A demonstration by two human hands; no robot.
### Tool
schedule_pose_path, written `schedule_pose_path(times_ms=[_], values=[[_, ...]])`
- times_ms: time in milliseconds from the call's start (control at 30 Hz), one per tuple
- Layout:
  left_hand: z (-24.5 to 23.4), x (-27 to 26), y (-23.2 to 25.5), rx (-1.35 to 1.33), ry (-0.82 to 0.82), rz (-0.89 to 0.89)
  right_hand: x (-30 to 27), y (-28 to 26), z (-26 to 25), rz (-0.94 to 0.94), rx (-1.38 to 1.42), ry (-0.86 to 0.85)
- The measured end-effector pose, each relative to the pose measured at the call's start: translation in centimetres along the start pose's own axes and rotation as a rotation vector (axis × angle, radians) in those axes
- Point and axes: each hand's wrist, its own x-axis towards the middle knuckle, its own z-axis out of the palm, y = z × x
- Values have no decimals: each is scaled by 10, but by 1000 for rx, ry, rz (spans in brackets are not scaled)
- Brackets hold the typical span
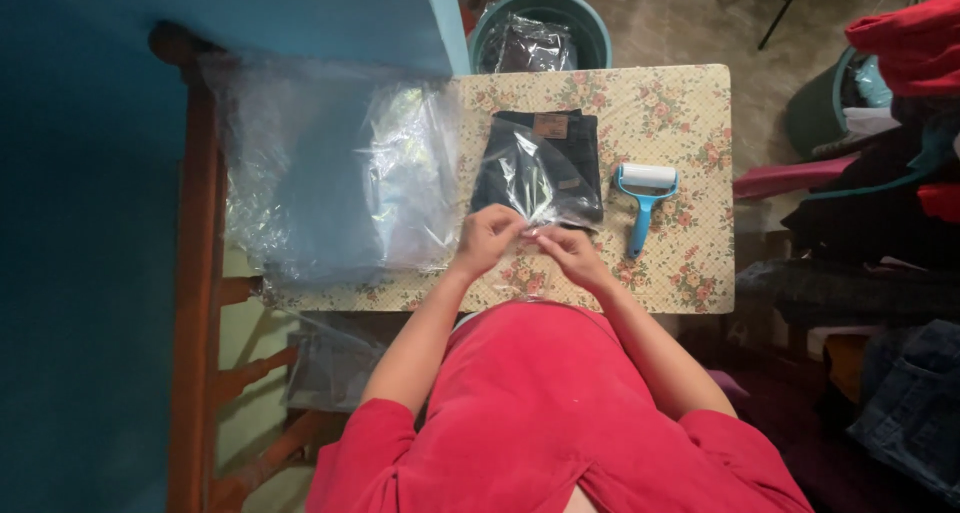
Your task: A person lint-rolls a pair of black pants, folds them neatly, and then packs them into a clear plastic bag.
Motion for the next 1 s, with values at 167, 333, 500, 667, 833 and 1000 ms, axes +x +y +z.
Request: schedule_pose_path(times_ms=[167,333,500,667,833,1000], values=[[-23,5,-21,47,167,-132,20,42,-36,152,158,165],[-43,7,-16,60,258,-209,48,116,-86,309,-678,356],[-56,10,3,-72,324,-132,59,138,-92,479,-1021,276],[-61,10,-1,-99,330,-129,42,93,-64,696,-799,-108],[-70,10,-4,-129,347,-153,60,85,-70,695,-1167,-258],[-70,5,-15,-145,324,-175,107,92,-90,75,-1273,175]])
